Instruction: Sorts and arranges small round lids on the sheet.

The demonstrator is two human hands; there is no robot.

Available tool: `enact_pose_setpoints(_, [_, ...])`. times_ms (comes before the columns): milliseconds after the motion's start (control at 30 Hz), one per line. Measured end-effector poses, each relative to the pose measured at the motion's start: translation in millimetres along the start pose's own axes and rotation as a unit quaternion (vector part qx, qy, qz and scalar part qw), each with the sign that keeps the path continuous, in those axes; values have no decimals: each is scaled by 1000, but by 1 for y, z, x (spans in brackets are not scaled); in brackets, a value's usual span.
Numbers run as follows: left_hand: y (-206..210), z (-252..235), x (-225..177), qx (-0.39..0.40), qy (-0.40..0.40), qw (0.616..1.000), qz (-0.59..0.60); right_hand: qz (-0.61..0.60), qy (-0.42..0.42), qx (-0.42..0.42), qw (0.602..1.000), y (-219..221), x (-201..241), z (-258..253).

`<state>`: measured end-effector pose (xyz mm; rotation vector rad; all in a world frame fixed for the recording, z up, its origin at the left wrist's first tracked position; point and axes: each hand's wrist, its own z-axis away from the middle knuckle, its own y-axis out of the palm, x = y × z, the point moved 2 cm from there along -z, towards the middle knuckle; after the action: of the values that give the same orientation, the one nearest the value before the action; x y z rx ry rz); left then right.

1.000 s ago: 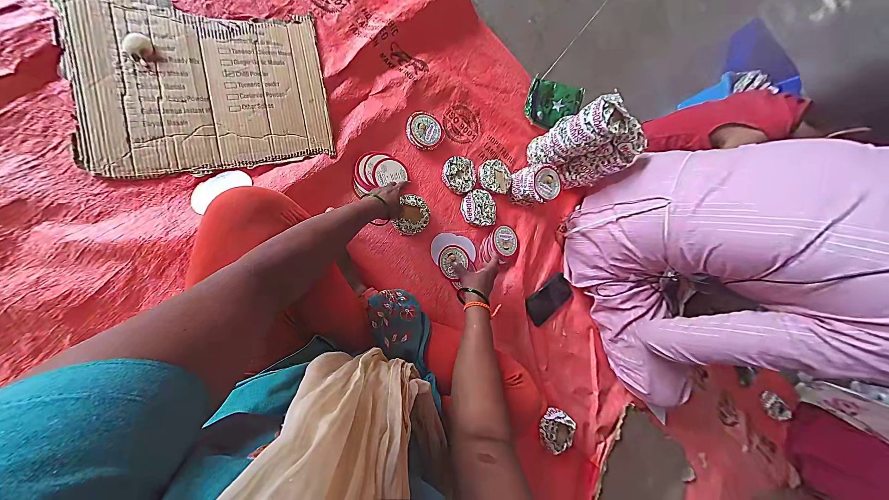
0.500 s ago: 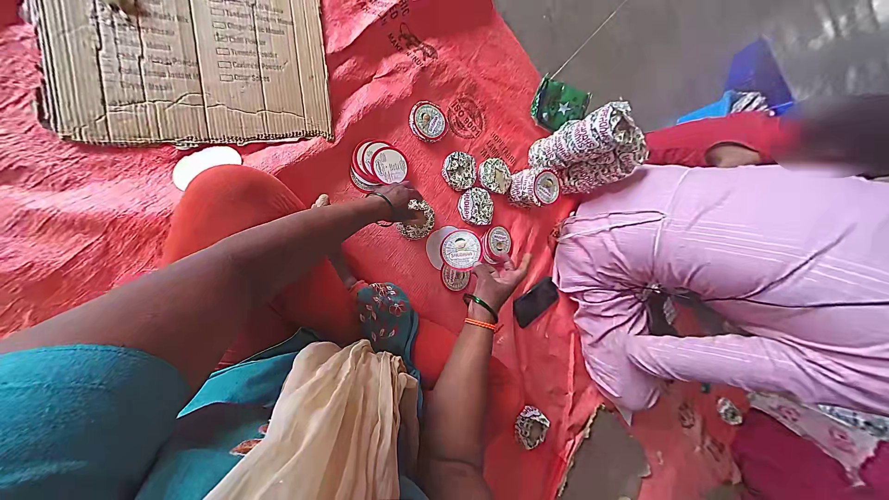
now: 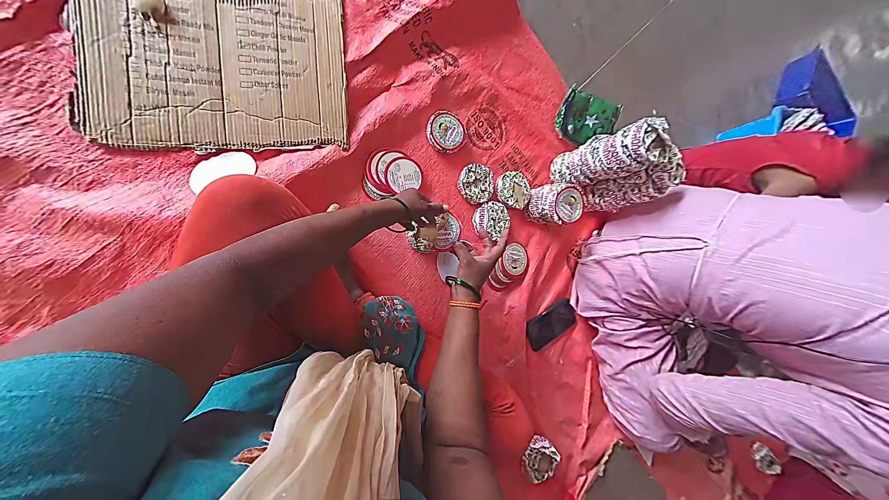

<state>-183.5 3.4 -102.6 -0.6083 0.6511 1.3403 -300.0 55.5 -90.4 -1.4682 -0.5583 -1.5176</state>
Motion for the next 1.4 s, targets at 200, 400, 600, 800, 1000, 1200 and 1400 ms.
enact_pose_setpoints(200, [-7, -5, -17, -39, 21, 992, -118, 59, 47, 15, 997, 17, 30, 13])
enact_pose_setpoints(400, [-32, -40, 5, 7, 158, 922, -353, 127, -20, 55, 990, 20, -27, -11])
enact_pose_setpoints(600, [-16, -37, 39, 82, 457, 724, -510, 205, -113, 43, 971, 23, -40, -10])
enact_pose_setpoints(800, [-13, -41, 70, 120, 437, 718, -528, 239, -121, -4, 963, 26, -45, -9])
enact_pose_setpoints(1000, [-11, -23, 54, 140, 351, 757, -533, 39, 35, -49, 997, 27, -45, -19])
enact_pose_setpoints(1200, [-2, -22, 57, 129, 304, 784, -526, 21, 117, -65, 991, 26, -44, -29])
enact_pose_setpoints(1400, [1, -26, 58, 135, 293, 786, -527, 44, 130, -57, 989, 24, -42, -34])
